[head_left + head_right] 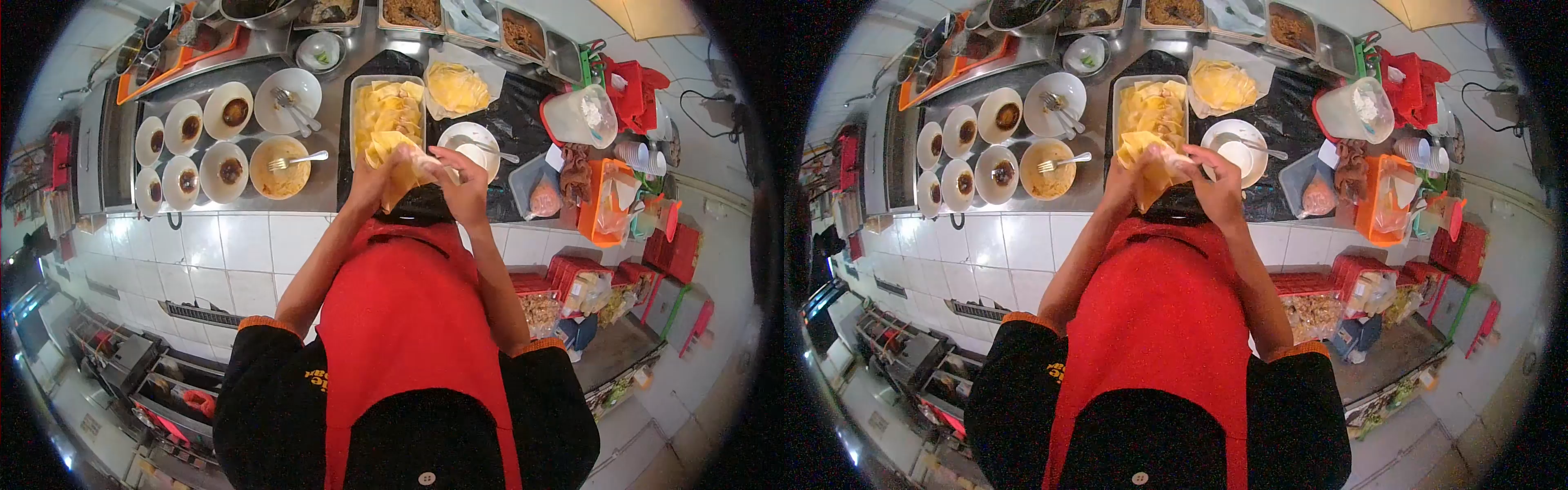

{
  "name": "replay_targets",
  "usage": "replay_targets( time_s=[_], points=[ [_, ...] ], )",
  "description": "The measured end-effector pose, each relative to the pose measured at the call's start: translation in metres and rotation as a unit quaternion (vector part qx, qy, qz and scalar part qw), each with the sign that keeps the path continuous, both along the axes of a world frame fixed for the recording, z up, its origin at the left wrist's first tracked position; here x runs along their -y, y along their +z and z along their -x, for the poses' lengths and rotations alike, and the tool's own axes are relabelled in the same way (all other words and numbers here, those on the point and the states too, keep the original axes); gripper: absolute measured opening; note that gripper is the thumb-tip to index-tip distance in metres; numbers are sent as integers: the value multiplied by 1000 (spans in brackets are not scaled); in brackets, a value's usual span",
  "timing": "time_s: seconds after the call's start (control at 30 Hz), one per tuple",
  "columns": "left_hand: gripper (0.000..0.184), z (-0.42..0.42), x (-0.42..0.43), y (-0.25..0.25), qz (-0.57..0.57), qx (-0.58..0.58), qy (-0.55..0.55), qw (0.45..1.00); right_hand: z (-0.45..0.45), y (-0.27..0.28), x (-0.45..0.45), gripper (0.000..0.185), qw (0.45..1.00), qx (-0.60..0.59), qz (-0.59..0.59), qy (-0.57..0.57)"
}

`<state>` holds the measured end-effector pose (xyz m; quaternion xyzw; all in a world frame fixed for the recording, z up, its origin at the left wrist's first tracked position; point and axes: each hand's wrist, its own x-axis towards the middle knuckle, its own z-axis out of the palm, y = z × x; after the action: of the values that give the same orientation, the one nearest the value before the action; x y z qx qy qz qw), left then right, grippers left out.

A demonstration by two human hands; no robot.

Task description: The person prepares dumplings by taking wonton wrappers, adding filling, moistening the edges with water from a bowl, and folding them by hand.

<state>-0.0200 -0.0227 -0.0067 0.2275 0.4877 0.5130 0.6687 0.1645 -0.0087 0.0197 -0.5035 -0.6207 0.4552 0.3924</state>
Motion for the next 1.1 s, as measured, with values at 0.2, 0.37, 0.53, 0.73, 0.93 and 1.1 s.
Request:
replay_targets(
  time_s=[0.2, 0.37, 0.53, 0.73, 0.93, 1.1],
  points=[
    [43, -1, 0, 23, 49, 222, 45, 973, 17, 16, -9, 30, 970, -218, 107, -32],
    [35, 2, 8, 8, -44, -20, -17, 999, 20, 34, -29, 33, 991, -115, 53, 42],
    [27, 15, 13, -5, -78, -8, -44, 996, 16, 28, -39, 31, 978, -50, 148, 137],
    [24, 44, 22, -36, -69, -133, 68, 986, 24, 13, -70, 21, 973, 160, -23, 162],
    [30, 100, 51, -48, 22, 81, 180, 980, 48, -24, -125, 20, 971, 160, -32, 177],
    [33, 112, 69, -42, -42, 403, 187, 895, 84, -115, -190, 25, 969, 75, 10, 234]
  ],
)
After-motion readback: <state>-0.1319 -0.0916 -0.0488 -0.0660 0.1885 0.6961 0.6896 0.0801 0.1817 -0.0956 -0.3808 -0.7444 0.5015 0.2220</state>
